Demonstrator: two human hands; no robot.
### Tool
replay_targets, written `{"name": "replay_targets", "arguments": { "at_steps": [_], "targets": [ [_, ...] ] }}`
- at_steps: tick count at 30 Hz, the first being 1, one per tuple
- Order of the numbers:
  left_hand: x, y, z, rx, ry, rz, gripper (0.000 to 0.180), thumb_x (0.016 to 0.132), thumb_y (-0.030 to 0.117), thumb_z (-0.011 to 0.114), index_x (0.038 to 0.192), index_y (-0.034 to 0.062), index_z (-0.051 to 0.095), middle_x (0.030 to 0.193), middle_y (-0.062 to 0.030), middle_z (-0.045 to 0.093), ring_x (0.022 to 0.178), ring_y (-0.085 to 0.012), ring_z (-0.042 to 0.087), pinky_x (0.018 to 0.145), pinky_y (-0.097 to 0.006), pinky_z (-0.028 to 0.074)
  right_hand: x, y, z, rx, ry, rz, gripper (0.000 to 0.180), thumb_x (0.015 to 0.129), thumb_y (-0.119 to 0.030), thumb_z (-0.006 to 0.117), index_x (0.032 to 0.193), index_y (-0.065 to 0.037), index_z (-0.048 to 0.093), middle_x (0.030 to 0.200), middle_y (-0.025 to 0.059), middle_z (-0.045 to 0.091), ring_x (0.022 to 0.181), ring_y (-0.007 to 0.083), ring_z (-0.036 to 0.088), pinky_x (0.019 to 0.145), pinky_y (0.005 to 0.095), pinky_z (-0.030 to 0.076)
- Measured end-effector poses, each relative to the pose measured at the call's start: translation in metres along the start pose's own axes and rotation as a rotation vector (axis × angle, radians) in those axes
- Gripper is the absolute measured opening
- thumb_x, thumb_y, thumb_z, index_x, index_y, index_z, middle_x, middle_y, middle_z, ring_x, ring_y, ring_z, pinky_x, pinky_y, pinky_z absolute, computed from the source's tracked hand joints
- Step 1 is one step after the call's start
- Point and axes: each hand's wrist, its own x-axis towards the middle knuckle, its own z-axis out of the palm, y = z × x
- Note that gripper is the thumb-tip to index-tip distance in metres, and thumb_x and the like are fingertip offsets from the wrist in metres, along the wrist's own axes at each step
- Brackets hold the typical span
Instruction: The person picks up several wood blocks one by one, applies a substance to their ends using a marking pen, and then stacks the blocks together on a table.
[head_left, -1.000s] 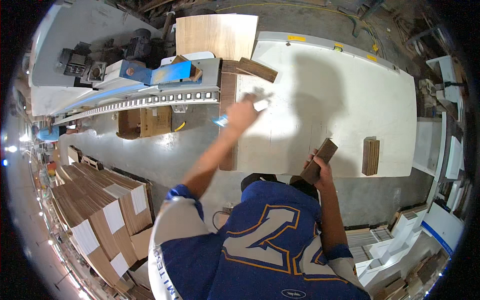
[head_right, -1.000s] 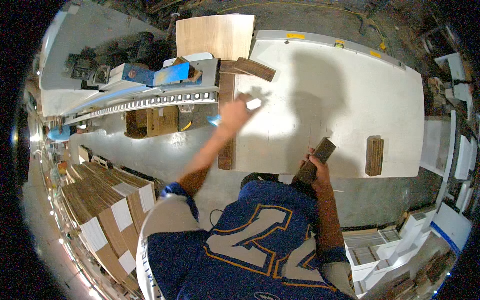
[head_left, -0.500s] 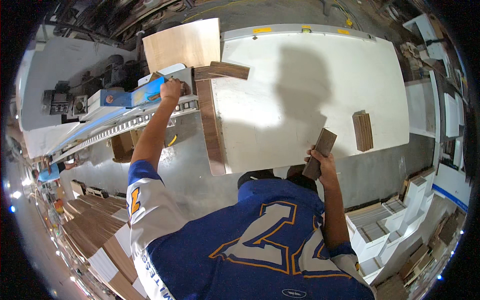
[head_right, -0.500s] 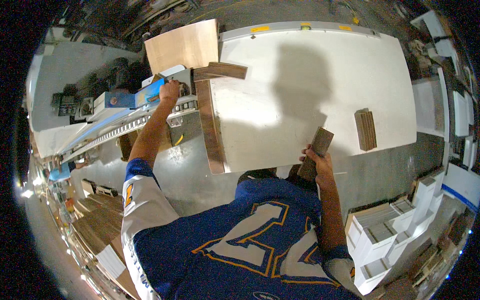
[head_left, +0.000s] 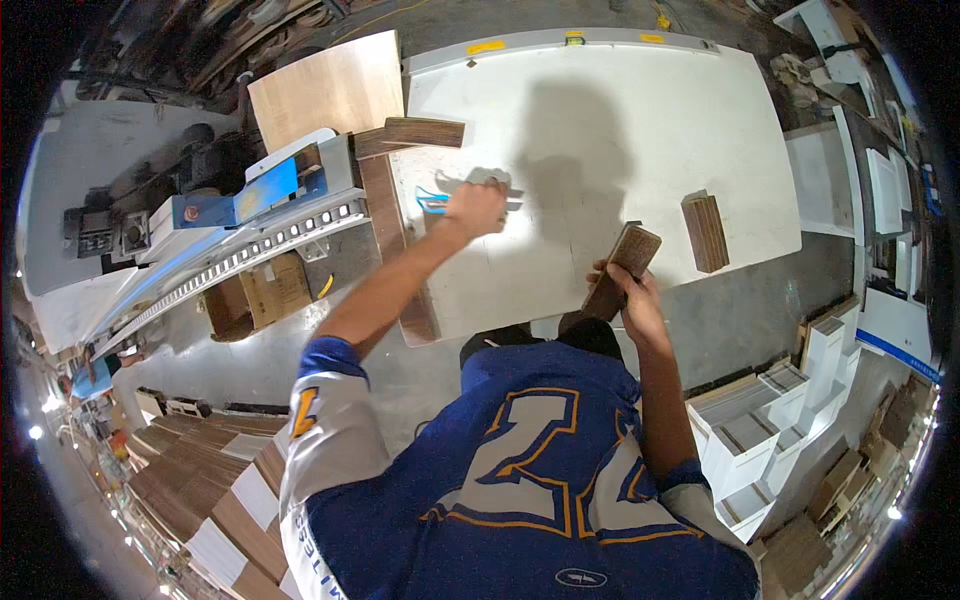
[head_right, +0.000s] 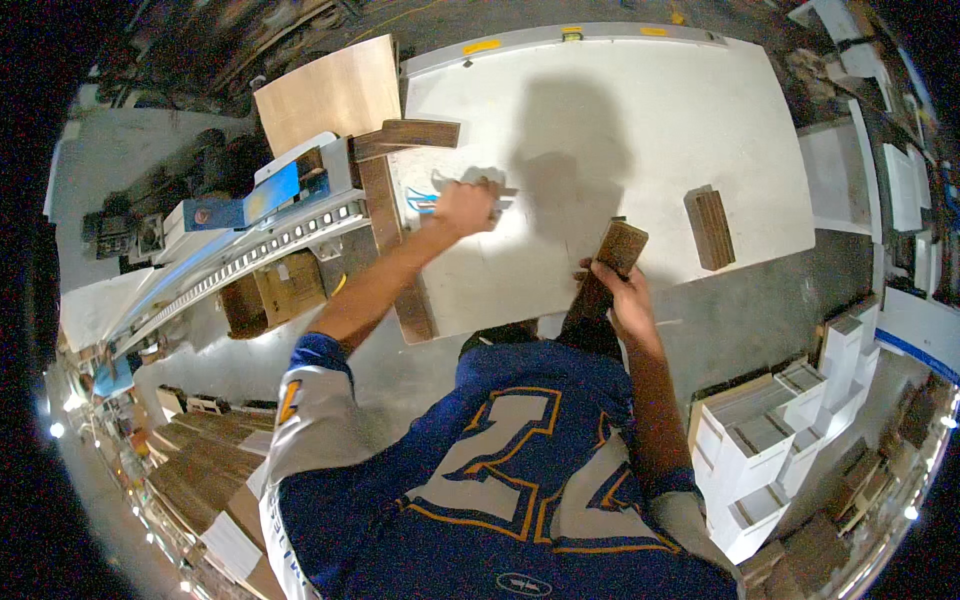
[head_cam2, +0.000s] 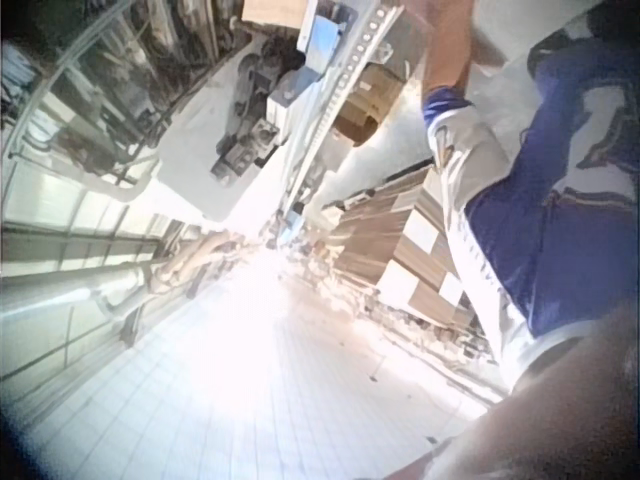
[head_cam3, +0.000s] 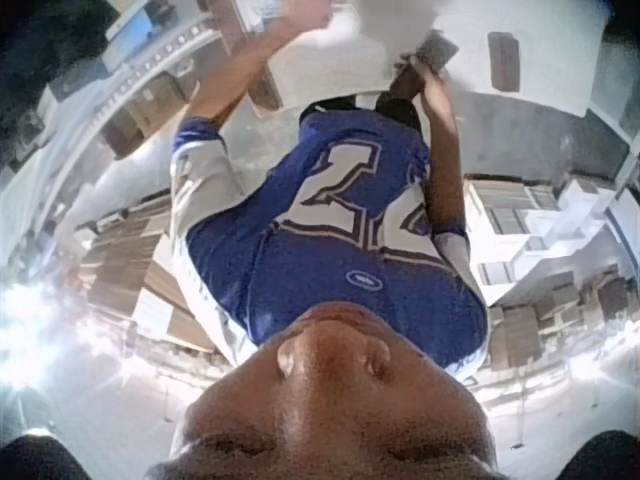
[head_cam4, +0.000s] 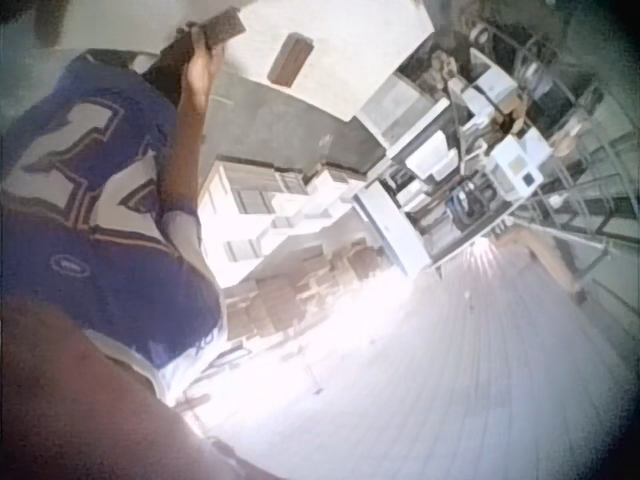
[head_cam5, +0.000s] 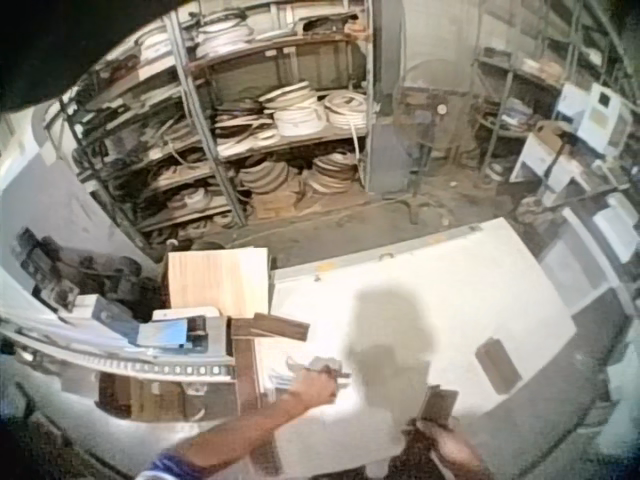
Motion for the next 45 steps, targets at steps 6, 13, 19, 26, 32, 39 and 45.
{"name": "replay_targets", "arguments": {
  "at_steps": [6,13,19,26,32,39,45],
  "targets": [
    [0.001,0.05,0.02,-0.862,0.173,-0.337,0.071,0.086,0.052,0.078,0.126,-0.0043,0.065,0.112,-0.0188,0.077,0.094,-0.0364,0.076,0.076,-0.046,0.062,-0.002,-0.02,0.014,-0.075,0.041,-0.153,0.028,0.099,-0.023,0.076,0.106,-0.001,0.062,0.088,0.009,0.07,0.073,0.0207,0.071,0.067,0.0363,0.059],
    [-0.088,0.075,0.062,-2.776,0.209,-0.716,0.042,0.107,0.048,0.061,0.098,0.0073,0.063,0.085,-0.0051,0.066,0.057,-0.0114,0.05,0.051,-0.025,0.047,0.004,-0.014,0.013,-0.066,0.051,-0.224,0.019,0.1,-0.017,0.077,0.102,-0.003,0.064,0.084,0.0067,0.071,0.071,0.0178,0.07,0.065,0.0326,0.058],
    [-0.14,0.1,0.041,-2.241,0.394,-0.514,0.05,0.115,0.047,0.045,0.133,0.0031,0.059,0.094,-0.0025,0.063,0.067,-0.0095,0.05,0.059,-0.026,0.045,0.009,-0.016,0.028,-0.23,0.045,-0.204,0.019,0.099,-0.016,0.078,0.104,-0.003,0.066,0.085,0.0054,0.071,0.073,0.0149,0.069,0.065,0.0308,0.056],
    [-0.172,0.104,-0.067,-1.012,0.566,-0.086,0.053,0.107,0.026,0.061,0.154,0.0028,0.049,0.113,-0.0233,0.068,0.106,-0.0443,0.067,0.091,-0.049,0.054,0.004,-0.04,0.061,-0.846,0.024,-0.427,0.04,0.084,-0.029,0.09,0.103,0.001,0.073,0.089,0.0141,0.079,0.077,0.021,0.077,0.072,0.0329,0.061],
    [-0.183,0.117,-0.093,-0.964,0.487,-0.111,0.056,0.105,0.026,0.063,0.157,0.0094,0.049,0.109,-0.0181,0.068,0.1,-0.0424,0.068,0.083,-0.051,0.054,-0.001,-0.04,0.068,-0.916,-0.021,-0.617,0.04,0.083,-0.031,0.09,0.101,0.001,0.073,0.087,0.017,0.079,0.078,0.028,0.08,0.07,0.0371,0.062],
    [-0.186,0.115,-0.092,-1.128,0.44,-0.111,0.05,0.107,0.024,0.06,0.156,0.0172,0.053,0.114,-0.0202,0.071,0.102,-0.0443,0.07,0.085,-0.051,0.055,-0.01,-0.049,0.064,-1.025,-0.003,-0.618,0.042,0.082,-0.032,0.09,0.1,0.002,0.073,0.087,0.0182,0.079,0.08,0.0294,0.081,0.071,0.038,0.064],
    [-0.187,0.118,-0.091,-1.226,0.379,-0.125,0.045,0.108,0.025,0.057,0.154,0.0194,0.056,0.12,-0.0235,0.071,0.11,-0.0465,0.069,0.092,-0.052,0.055,-0.013,-0.051,0.057,-1.068,-0.033,-0.584,0.034,0.082,-0.023,0.089,0.103,0.001,0.075,0.089,0.015,0.081,0.082,0.0256,0.081,0.074,0.0361,0.063]
  ]
}}
